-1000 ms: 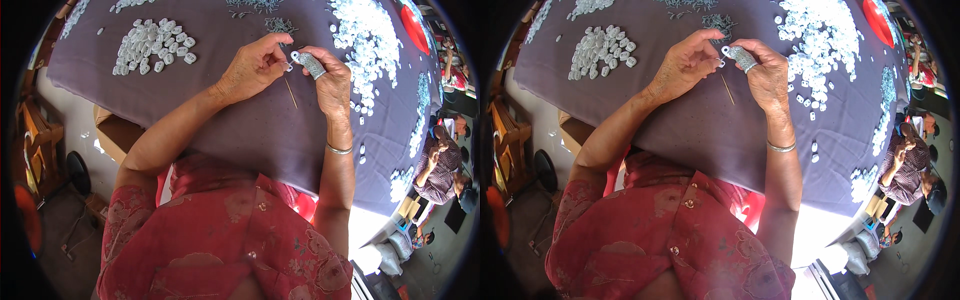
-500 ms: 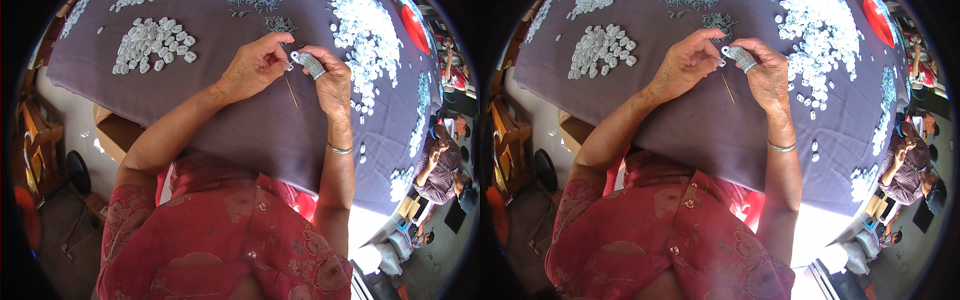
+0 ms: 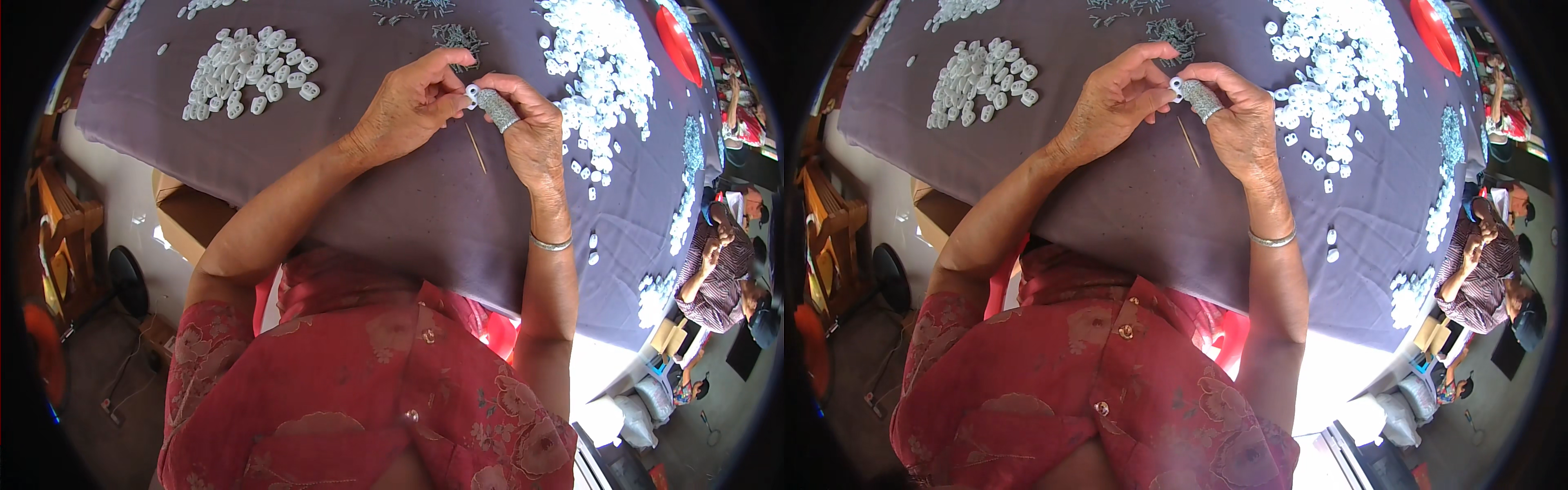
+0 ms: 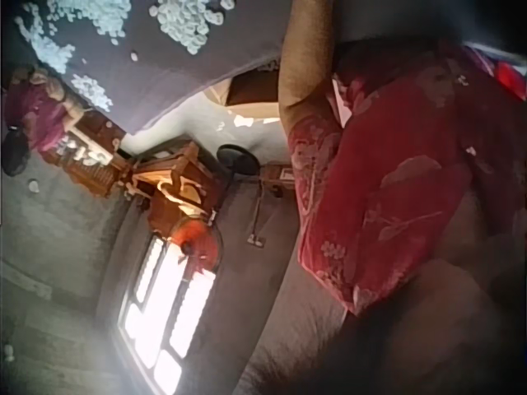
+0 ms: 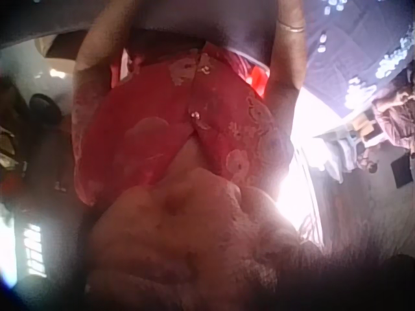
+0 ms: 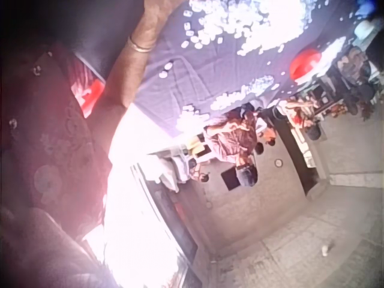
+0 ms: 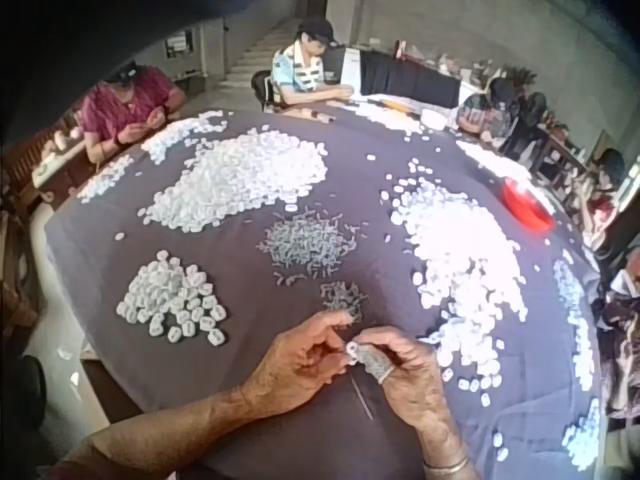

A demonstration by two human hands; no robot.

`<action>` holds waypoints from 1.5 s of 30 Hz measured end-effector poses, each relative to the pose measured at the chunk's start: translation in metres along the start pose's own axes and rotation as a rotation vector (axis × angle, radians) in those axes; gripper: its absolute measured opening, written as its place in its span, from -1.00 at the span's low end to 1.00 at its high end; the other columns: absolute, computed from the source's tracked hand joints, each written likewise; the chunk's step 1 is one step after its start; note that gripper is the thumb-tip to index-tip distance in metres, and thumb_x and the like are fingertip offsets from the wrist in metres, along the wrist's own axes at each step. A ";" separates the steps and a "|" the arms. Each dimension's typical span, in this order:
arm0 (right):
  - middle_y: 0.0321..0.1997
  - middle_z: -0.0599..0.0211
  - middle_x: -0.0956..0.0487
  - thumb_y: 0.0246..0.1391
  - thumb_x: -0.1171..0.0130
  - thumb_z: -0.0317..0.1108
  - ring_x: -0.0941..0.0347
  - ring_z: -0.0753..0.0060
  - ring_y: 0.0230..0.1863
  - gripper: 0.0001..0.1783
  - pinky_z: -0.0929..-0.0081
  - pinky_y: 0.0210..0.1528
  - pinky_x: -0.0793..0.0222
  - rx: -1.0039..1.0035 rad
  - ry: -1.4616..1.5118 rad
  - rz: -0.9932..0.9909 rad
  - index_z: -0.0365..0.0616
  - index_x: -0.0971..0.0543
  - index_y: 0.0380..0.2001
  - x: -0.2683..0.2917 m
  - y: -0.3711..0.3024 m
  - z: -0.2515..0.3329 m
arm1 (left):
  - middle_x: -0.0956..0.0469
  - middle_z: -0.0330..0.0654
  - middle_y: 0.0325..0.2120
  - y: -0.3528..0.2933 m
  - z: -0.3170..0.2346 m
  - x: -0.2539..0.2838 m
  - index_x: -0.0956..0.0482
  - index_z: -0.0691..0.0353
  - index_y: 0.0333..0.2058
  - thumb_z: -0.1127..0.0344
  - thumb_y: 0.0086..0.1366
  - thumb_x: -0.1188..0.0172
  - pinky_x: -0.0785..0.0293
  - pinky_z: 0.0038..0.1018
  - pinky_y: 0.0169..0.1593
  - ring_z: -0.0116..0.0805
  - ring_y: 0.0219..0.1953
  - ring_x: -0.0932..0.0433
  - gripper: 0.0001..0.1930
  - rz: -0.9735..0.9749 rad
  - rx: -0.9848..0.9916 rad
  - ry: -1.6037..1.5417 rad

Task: The person assembles plastic cord locks by hand, picking up plastic pieces and springs from the table and pressing the components together.

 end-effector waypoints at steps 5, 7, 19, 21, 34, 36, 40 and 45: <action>-0.28 0.49 -0.57 0.03 -0.10 -0.65 -0.45 0.67 -0.29 -0.75 0.73 -0.25 -0.40 0.026 -0.082 0.039 -0.16 -0.57 -0.22 0.001 0.002 0.003 | -0.50 -0.29 -0.49 0.000 0.000 0.001 -0.34 0.24 0.00 0.52 0.20 -0.13 -0.46 -0.64 -0.43 -0.59 -0.47 -0.47 -0.63 -0.008 -0.006 -0.011; -0.27 0.48 -0.55 0.01 -0.13 -0.66 -0.45 0.66 -0.28 -0.73 0.72 -0.23 -0.41 0.021 -0.081 0.061 -0.17 -0.56 -0.20 -0.001 -0.001 -0.001 | -0.53 -0.26 -0.49 0.000 0.002 0.003 -0.34 0.24 0.00 0.51 0.20 -0.13 -0.46 -0.65 -0.43 -0.60 -0.47 -0.47 -0.63 -0.003 0.012 -0.040; -0.26 0.47 -0.52 -0.13 -0.28 -0.65 -0.40 0.69 -0.34 -0.67 0.70 -0.26 -0.40 0.163 -0.105 -0.062 -0.20 -0.54 -0.22 -0.010 -0.009 -0.005 | -0.54 -0.27 -0.48 0.000 -0.003 0.006 -0.34 0.24 -0.02 0.48 0.21 -0.15 -0.42 -0.62 -0.42 -0.60 -0.45 -0.45 -0.65 0.007 0.046 -0.122; -0.30 0.47 -0.53 -0.15 -0.31 -0.62 -0.40 0.70 -0.38 -0.67 0.70 -0.32 -0.39 0.210 -0.189 -0.087 -0.19 -0.54 -0.24 -0.009 -0.010 0.003 | -0.54 -0.27 -0.47 0.001 -0.002 0.008 -0.35 0.23 -0.01 0.46 0.23 -0.14 -0.42 -0.62 -0.41 -0.60 -0.44 -0.45 -0.65 0.039 0.051 -0.149; -0.51 0.51 -0.45 -0.30 -0.36 -0.57 -0.23 0.70 -0.62 -0.65 0.75 -0.57 -0.21 0.394 -0.464 -0.175 -0.12 -0.54 -0.33 -0.013 -0.017 0.022 | -0.44 -0.37 -0.52 0.001 -0.013 0.003 -0.40 0.27 0.01 0.39 0.25 -0.14 -0.37 -0.65 -0.36 -0.63 -0.44 -0.40 -0.65 0.162 0.088 -0.125; -0.53 0.50 -0.44 -0.31 -0.37 -0.57 -0.22 0.70 -0.63 -0.64 0.73 -0.59 -0.21 0.407 -0.481 -0.187 -0.12 -0.54 -0.33 -0.015 -0.017 0.022 | -0.44 -0.38 -0.53 0.001 -0.011 0.003 -0.40 0.28 0.01 0.40 0.23 -0.16 -0.35 -0.66 -0.36 -0.64 -0.44 -0.40 -0.64 0.151 0.082 -0.141; -0.55 0.47 -0.42 -0.30 -0.36 -0.54 -0.22 0.66 -0.65 -0.64 0.67 -0.61 -0.23 0.427 -0.528 -0.189 -0.11 -0.52 -0.32 -0.019 -0.015 0.021 | -0.42 -0.41 -0.54 -0.001 -0.005 0.004 -0.40 0.29 0.01 0.43 0.21 -0.18 -0.34 -0.69 -0.31 -0.66 -0.42 -0.40 -0.62 0.111 0.090 -0.141; -0.55 0.39 -0.40 -0.24 -0.37 -0.44 -0.29 0.50 -0.65 -0.64 0.52 -0.61 -0.27 0.410 -0.642 -0.120 -0.12 -0.49 -0.30 -0.018 -0.014 0.019 | -0.40 -0.42 -0.54 -0.002 -0.001 0.002 -0.42 0.28 0.00 0.45 0.20 -0.19 -0.35 -0.67 -0.26 -0.67 -0.40 -0.39 -0.63 0.104 0.063 -0.122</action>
Point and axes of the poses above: each hand's wrist, its own y-axis towards the middle knuckle, its own x-axis out of the back of the hand, z = x × y, the point moved 4 cm from there along y, towards the middle knuckle
